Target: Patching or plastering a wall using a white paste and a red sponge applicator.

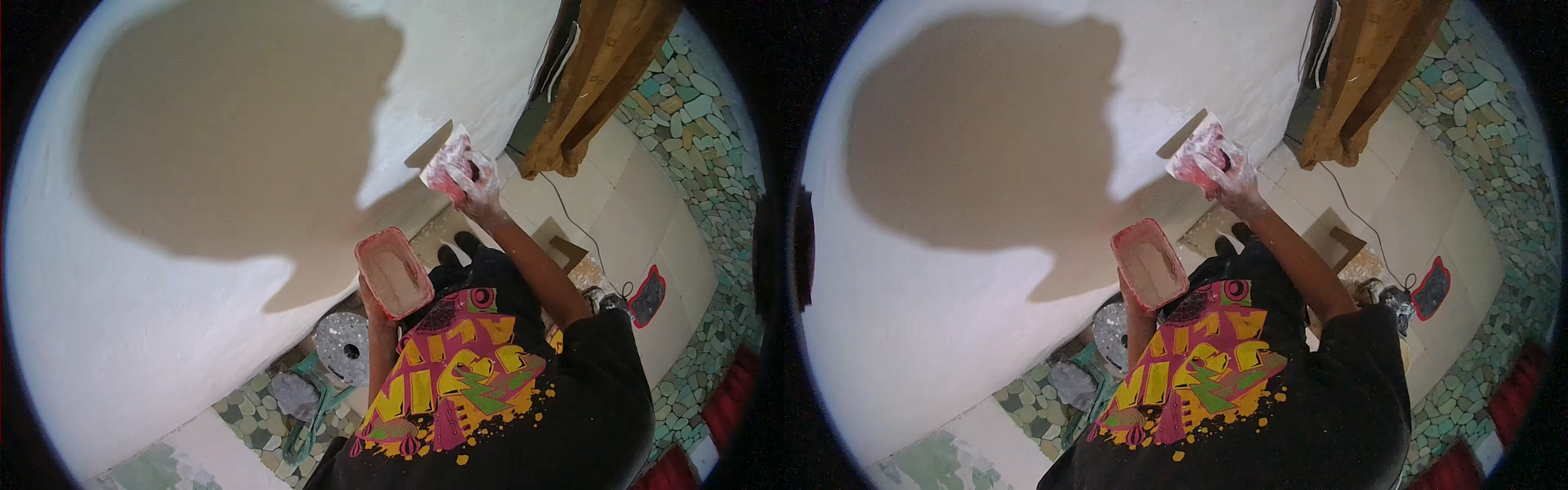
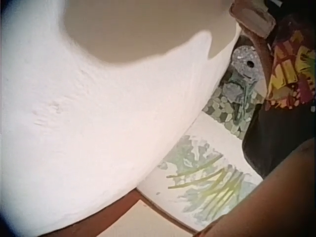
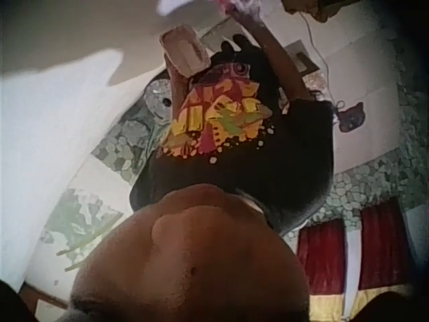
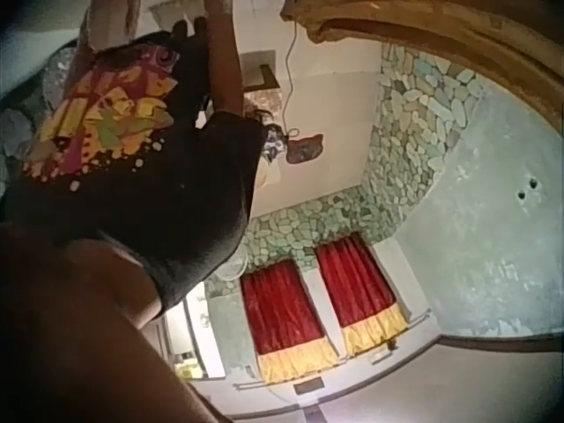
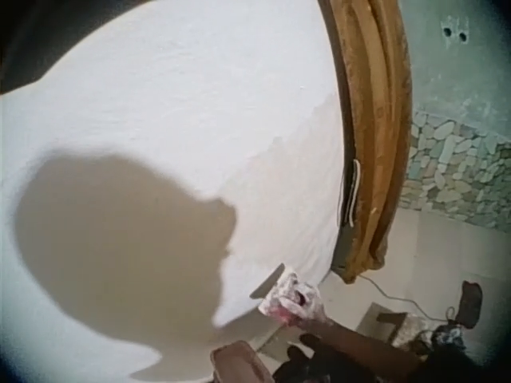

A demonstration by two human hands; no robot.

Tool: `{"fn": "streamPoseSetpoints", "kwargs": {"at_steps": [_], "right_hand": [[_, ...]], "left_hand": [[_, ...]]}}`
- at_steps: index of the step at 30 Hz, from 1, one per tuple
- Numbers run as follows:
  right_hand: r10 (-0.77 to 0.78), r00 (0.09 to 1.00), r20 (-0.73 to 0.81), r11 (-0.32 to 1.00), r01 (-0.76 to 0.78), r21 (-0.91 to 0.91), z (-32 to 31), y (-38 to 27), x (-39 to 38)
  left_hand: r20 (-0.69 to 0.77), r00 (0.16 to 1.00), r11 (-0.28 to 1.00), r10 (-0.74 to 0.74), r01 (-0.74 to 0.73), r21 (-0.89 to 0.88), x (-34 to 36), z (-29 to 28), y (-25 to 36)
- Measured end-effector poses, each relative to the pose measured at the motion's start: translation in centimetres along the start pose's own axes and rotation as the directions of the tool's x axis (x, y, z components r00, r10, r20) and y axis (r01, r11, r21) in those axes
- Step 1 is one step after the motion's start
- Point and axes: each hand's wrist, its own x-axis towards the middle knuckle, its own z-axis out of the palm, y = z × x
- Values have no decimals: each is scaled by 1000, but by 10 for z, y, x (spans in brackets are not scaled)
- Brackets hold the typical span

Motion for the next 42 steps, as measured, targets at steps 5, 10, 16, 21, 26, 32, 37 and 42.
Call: {"fn": "streamPoseSetpoints", "kwargs": {"at_steps": [5, 10, 16, 21, 26, 32, 37, 42], "right_hand": [[72, 982, 173, 977, -35, -208, 32, 23, -24], [72, 977, 199, 980, -32, -199, 48, 47, -51], [221, 875, 431, 938, -69, -341, 50, 28, -102], [629, 648, 429, 738, -672, -68, 49, 23, -181], [809, 554, 198, 367, -738, 566, 52, -48, -121], [776, 628, 54, 533, -700, 474, 57, -78, -21], [645, 763, -43, 708, -575, 411, 78, -95, -4], [614, 788, -37, 688, -512, 515, 84, -124, -29]], "left_hand": [[38, 999, 997, 15, -13, -70, -11, -11, -4], [21, 999, 998, 24, -23, -54, -21, -35, -4], [14, 1000, 997, 15, -14, -79, -36, -54, 23], [102, 995, 996, 5, 4, -91, -48, -55, 33], [32, 998, 992, 57, -52, -117, -64, -98, 51], [17, 998, 989, 58, -55, -136, -73, -116, 68], [-43, 991, 982, 126, -131, -134, -85, -129, 76], [69, 988, 980, 137, -126, -152, -98, -129, 76]]}}
